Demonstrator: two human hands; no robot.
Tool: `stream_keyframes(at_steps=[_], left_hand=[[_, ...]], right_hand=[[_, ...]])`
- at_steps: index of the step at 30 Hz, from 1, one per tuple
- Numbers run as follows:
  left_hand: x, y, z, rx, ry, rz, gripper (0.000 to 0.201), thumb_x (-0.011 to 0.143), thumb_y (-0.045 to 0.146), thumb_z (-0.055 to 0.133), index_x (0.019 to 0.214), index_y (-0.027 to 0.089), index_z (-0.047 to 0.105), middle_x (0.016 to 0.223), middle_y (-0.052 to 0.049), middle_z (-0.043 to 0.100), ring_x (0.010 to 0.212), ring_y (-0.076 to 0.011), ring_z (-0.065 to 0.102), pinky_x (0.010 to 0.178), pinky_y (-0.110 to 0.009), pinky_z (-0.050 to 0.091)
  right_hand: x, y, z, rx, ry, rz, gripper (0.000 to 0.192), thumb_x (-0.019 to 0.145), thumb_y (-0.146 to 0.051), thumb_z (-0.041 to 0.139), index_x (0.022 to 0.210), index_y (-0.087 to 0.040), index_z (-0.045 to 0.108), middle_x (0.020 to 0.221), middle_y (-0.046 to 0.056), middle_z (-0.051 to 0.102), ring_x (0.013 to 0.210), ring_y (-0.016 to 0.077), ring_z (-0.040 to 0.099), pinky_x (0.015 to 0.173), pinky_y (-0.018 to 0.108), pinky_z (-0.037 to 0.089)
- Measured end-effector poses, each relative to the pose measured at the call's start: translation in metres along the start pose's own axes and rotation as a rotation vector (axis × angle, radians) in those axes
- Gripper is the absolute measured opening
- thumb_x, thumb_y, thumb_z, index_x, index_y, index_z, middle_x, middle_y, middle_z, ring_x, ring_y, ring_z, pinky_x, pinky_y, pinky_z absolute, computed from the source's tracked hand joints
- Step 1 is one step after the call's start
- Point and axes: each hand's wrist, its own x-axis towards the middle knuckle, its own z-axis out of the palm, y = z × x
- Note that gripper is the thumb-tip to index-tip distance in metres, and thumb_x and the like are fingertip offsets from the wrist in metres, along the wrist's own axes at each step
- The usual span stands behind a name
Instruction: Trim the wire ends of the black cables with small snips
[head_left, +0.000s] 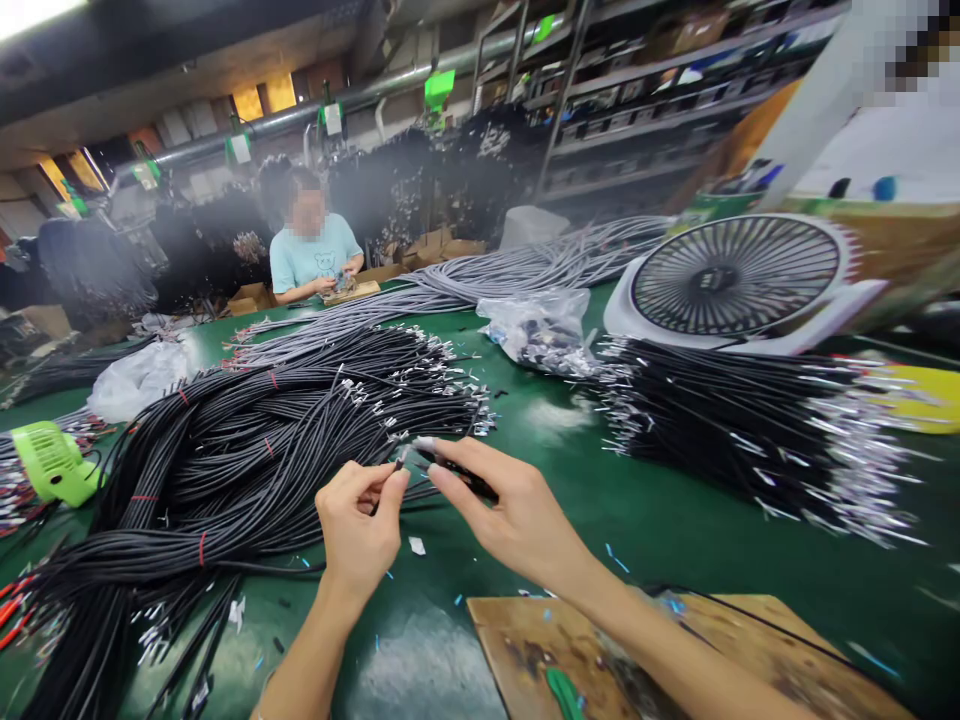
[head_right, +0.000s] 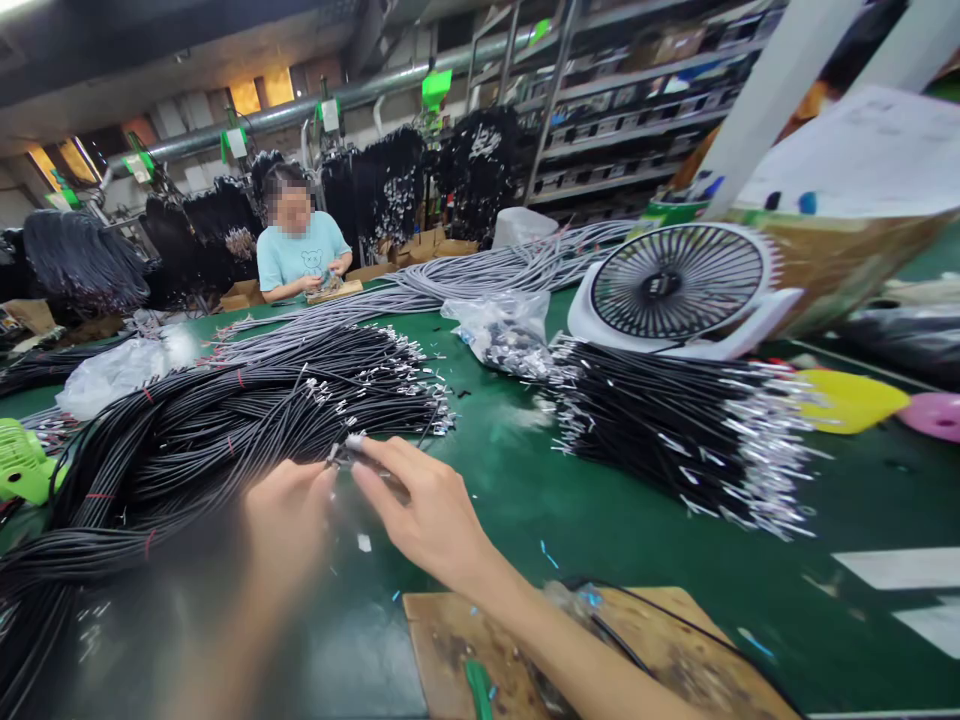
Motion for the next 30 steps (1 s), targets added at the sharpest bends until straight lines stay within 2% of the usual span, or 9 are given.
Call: stream_keyframes(at_steps=[4,9,15,23,26,30], left_hand=[[0.0005,0.0009,-0.0004,0.006,0.007,0.025,0.015,0.079,0.023,0.06,0.073,0.016,0.072,0.055,0.001,0.056,0.045,-0.0079,0.049,0.04,-0.017,0.036],[-0.0023,-0.0008,0.0019,0.008,0.089,0.1,0.012,0.078,0.024,0.062,0.075,0.017,0.072,0.056,0.001,0.056,0.048,-0.0087,0.05,0.044,-0.018,0.039],[-0.0056,-0.0027,0.0036,0.046,0.181,0.145,0.012,0.078,0.025,0.063,0.072,0.017,0.07,0.056,0.001,0.058,0.049,-0.0097,0.052,0.045,-0.02,0.04],[-0.0083,-0.0036,0.0053,0.118,0.22,0.163,0.013,0.078,0.027,0.063,0.071,0.018,0.07,0.054,0.001,0.057,0.047,-0.0096,0.052,0.044,-0.02,0.041],[-0.0079,-0.0024,0.0038,0.094,0.176,0.141,0.014,0.079,0.026,0.06,0.074,0.018,0.071,0.057,0.0,0.059,0.049,-0.0099,0.053,0.046,-0.02,0.042],[-0.0029,0.0042,-0.0016,-0.013,0.012,0.018,0.018,0.081,0.021,0.056,0.072,0.018,0.071,0.058,0.0,0.06,0.049,-0.0092,0.053,0.045,-0.018,0.041]], right_hand=[[0.0011,-0.0023,-0.0002,0.026,-0.02,-0.029,0.028,0.089,-0.027,0.043,0.093,-0.016,0.069,0.073,0.005,0.067,0.061,0.0152,0.061,0.057,0.024,0.049],[0.0011,-0.0056,-0.0018,0.072,-0.028,-0.024,0.034,0.091,-0.03,0.041,0.086,-0.017,0.071,0.06,0.003,0.062,0.051,0.0132,0.055,0.049,0.023,0.044],[0.0007,-0.007,-0.0037,0.109,-0.019,0.027,0.037,0.091,-0.035,0.041,0.083,-0.017,0.072,0.058,0.003,0.062,0.049,0.0133,0.054,0.047,0.023,0.044],[-0.0027,-0.0077,-0.0005,0.081,-0.019,0.001,0.032,0.09,-0.032,0.044,0.086,-0.018,0.072,0.057,0.002,0.062,0.047,0.0131,0.054,0.045,0.023,0.043],[-0.0047,-0.0072,-0.0007,0.046,0.032,-0.006,0.028,0.088,-0.03,0.047,0.087,-0.017,0.072,0.062,0.003,0.065,0.05,0.0134,0.057,0.049,0.023,0.046],[-0.0049,-0.0067,-0.0036,0.023,0.044,-0.016,0.027,0.088,-0.028,0.048,0.086,-0.018,0.073,0.062,0.002,0.066,0.05,0.0134,0.058,0.049,0.023,0.046]])
